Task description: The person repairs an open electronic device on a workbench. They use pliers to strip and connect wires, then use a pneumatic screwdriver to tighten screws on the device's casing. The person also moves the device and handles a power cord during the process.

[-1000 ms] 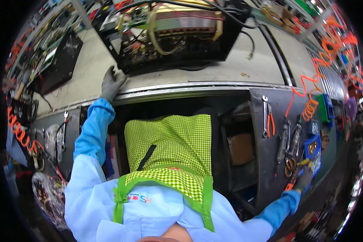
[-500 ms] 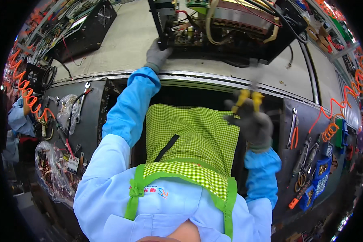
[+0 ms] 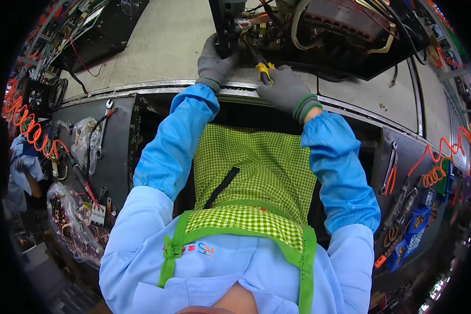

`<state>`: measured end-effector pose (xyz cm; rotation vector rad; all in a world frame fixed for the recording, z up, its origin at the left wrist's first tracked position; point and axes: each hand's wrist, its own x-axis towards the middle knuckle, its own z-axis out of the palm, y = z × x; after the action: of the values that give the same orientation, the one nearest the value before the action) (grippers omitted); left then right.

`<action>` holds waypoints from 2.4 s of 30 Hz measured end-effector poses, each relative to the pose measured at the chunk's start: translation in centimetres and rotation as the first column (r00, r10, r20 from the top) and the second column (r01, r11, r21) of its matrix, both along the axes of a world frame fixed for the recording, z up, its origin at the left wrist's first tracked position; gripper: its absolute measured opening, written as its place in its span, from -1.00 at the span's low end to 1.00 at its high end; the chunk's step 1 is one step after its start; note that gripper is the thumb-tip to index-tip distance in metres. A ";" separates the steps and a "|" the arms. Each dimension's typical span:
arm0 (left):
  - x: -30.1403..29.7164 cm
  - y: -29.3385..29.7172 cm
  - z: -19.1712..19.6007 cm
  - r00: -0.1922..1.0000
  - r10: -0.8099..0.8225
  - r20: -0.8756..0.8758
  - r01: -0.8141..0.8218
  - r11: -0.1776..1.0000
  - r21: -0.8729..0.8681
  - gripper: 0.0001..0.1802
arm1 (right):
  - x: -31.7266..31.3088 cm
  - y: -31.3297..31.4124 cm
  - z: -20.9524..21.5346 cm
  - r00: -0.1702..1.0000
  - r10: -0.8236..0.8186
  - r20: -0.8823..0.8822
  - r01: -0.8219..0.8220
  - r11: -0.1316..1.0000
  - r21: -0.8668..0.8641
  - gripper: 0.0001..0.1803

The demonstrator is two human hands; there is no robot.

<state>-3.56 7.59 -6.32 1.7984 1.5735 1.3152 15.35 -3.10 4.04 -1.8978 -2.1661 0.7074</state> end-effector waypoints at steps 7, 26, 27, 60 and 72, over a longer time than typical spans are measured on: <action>0.6 -0.8 1.4 1.000 0.016 -0.024 -0.018 0.997 -0.078 -0.28 | -1.0 3.1 1.0 0.984 0.057 0.171 -0.029 0.986 -0.164 -0.43; 0.4 -0.7 1.1 1.000 -0.016 0.010 0.016 0.999 -0.031 -0.33 | -2.2 4.0 0.2 0.990 -0.093 -0.110 0.062 0.966 -0.252 -0.52; 0.4 -0.7 1.0 1.000 -0.012 0.010 0.013 1.000 -0.028 -0.33 | -2.2 4.2 0.2 0.991 -0.080 -0.104 0.051 0.964 -0.259 -0.53; 0.2 -1.0 2.2 0.999 -0.023 0.044 0.026 0.997 -0.073 -0.38 | 0.7 -6.0 -1.3 0.979 0.009 -0.202 0.013 0.994 0.106 -0.55; 0.8 -1.0 2.7 1.000 -0.003 -0.005 0.002 0.997 -0.083 -0.43 | 0.6 1.2 1.1 0.989 0.145 0.002 -0.145 0.988 -0.045 -0.66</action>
<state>-2.74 6.54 -3.65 1.7540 1.6043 1.2261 15.98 -1.95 5.10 -1.7782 -2.3286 0.7842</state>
